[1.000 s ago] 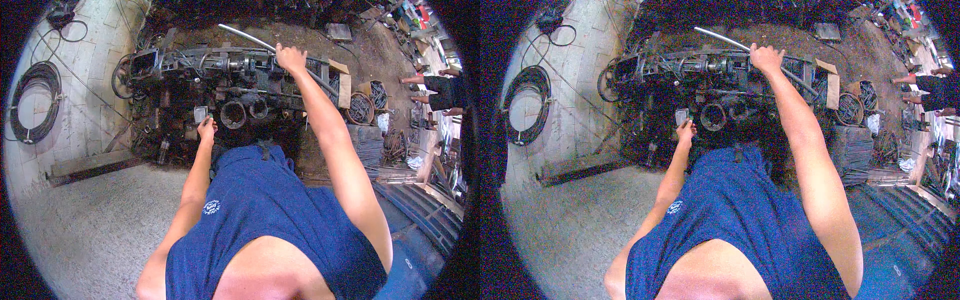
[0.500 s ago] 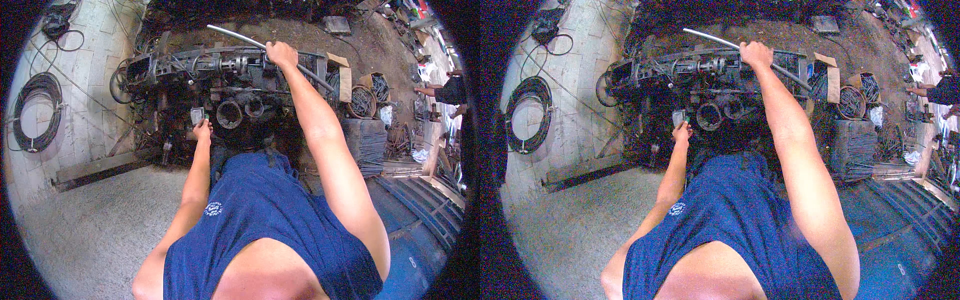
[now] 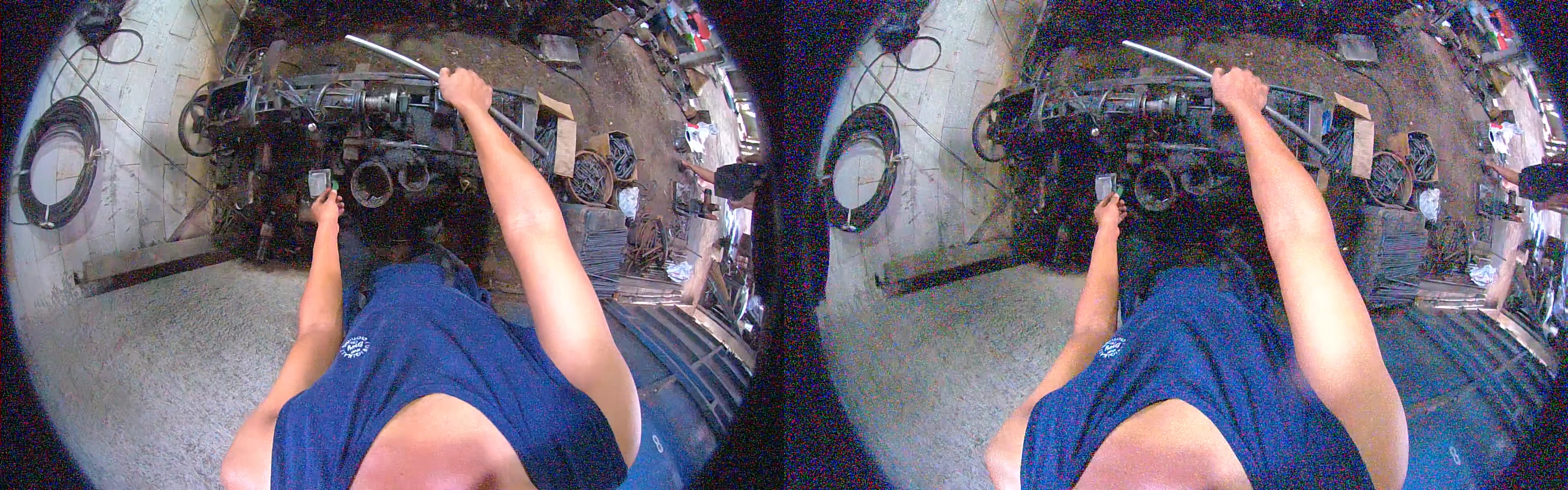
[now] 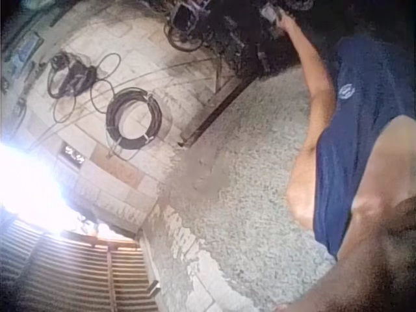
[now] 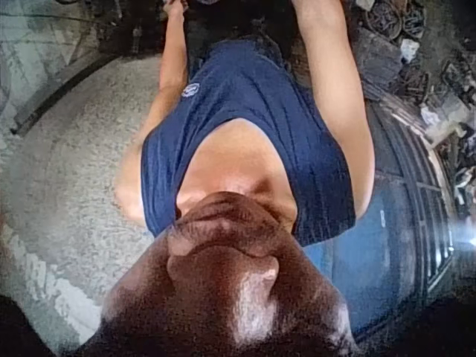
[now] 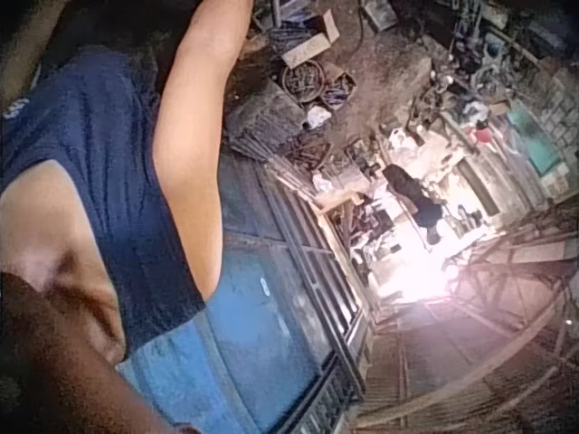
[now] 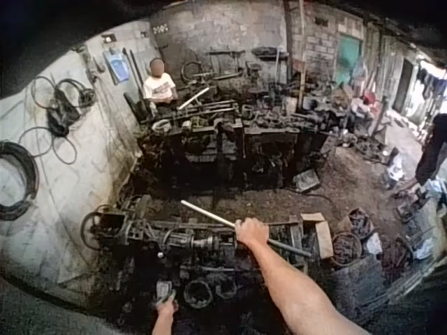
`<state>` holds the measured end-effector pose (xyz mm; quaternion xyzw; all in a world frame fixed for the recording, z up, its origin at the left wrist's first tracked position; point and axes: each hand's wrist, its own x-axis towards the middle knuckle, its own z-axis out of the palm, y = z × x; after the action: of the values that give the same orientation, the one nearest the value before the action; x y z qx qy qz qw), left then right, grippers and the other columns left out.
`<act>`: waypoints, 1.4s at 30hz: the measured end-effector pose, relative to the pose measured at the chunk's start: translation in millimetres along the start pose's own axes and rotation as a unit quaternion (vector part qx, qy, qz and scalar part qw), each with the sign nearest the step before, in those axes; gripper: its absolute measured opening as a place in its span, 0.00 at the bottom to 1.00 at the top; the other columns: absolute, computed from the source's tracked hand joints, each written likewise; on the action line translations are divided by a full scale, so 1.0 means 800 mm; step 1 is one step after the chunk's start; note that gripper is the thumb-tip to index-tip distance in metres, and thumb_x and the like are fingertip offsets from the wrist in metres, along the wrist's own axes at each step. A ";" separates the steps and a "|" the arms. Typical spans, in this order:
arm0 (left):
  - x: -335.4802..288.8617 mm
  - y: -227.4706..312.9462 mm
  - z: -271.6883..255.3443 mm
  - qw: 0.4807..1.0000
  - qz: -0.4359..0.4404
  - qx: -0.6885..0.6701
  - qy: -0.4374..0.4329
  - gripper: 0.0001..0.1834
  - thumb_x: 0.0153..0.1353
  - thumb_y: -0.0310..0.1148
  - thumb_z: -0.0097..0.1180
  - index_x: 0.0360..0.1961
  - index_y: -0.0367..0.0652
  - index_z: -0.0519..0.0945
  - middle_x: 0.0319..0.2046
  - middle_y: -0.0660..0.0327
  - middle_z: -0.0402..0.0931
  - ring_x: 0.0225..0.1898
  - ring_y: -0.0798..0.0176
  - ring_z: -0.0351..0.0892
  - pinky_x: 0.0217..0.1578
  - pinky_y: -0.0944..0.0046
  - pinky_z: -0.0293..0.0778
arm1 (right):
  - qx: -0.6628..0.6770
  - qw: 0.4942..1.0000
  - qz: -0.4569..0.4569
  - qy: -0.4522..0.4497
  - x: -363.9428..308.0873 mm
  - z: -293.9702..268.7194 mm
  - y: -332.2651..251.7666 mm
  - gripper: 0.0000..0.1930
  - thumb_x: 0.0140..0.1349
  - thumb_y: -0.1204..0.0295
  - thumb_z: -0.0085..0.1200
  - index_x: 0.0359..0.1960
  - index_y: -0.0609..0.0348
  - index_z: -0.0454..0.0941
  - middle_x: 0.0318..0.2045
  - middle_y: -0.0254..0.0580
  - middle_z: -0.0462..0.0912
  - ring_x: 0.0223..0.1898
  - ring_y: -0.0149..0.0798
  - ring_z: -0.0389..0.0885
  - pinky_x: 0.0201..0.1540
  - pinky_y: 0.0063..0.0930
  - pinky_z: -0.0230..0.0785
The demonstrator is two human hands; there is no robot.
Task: Measure and adjust a metal pipe on a fabrication machine.
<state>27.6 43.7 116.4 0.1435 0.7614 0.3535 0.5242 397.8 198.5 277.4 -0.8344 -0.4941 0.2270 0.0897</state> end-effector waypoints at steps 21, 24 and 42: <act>-0.001 0.004 -0.007 0.994 0.040 0.100 -0.027 0.15 0.62 0.33 0.58 0.50 0.44 0.78 0.26 0.65 0.80 0.21 0.74 0.75 0.21 0.71 0.70 | 0.005 0.999 0.021 0.030 0.004 0.004 0.007 0.29 0.60 0.48 0.38 0.42 0.60 0.83 0.45 0.55 0.82 0.49 0.54 0.80 0.53 0.47 0.68; 0.004 0.000 -0.010 0.995 0.036 0.086 -0.031 0.15 0.62 0.32 0.58 0.50 0.44 0.78 0.26 0.64 0.80 0.21 0.73 0.74 0.20 0.71 0.70 | 0.001 0.999 0.022 0.023 -0.002 -0.001 0.001 0.29 0.60 0.48 0.38 0.42 0.60 0.83 0.45 0.55 0.82 0.49 0.53 0.80 0.53 0.47 0.68; -0.005 0.003 -0.010 0.993 0.071 0.087 -0.040 0.19 0.62 0.31 0.58 0.54 0.36 0.75 0.25 0.61 0.79 0.19 0.73 0.72 0.19 0.71 0.67 | 0.004 0.999 0.030 0.027 -0.001 0.000 0.008 0.30 0.59 0.47 0.39 0.42 0.61 0.82 0.44 0.56 0.82 0.48 0.53 0.81 0.51 0.45 0.71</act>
<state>21.7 39.9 122.1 0.2563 0.7552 0.3164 0.5136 402.5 195.0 275.2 -0.8544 -0.4651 0.2094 0.0996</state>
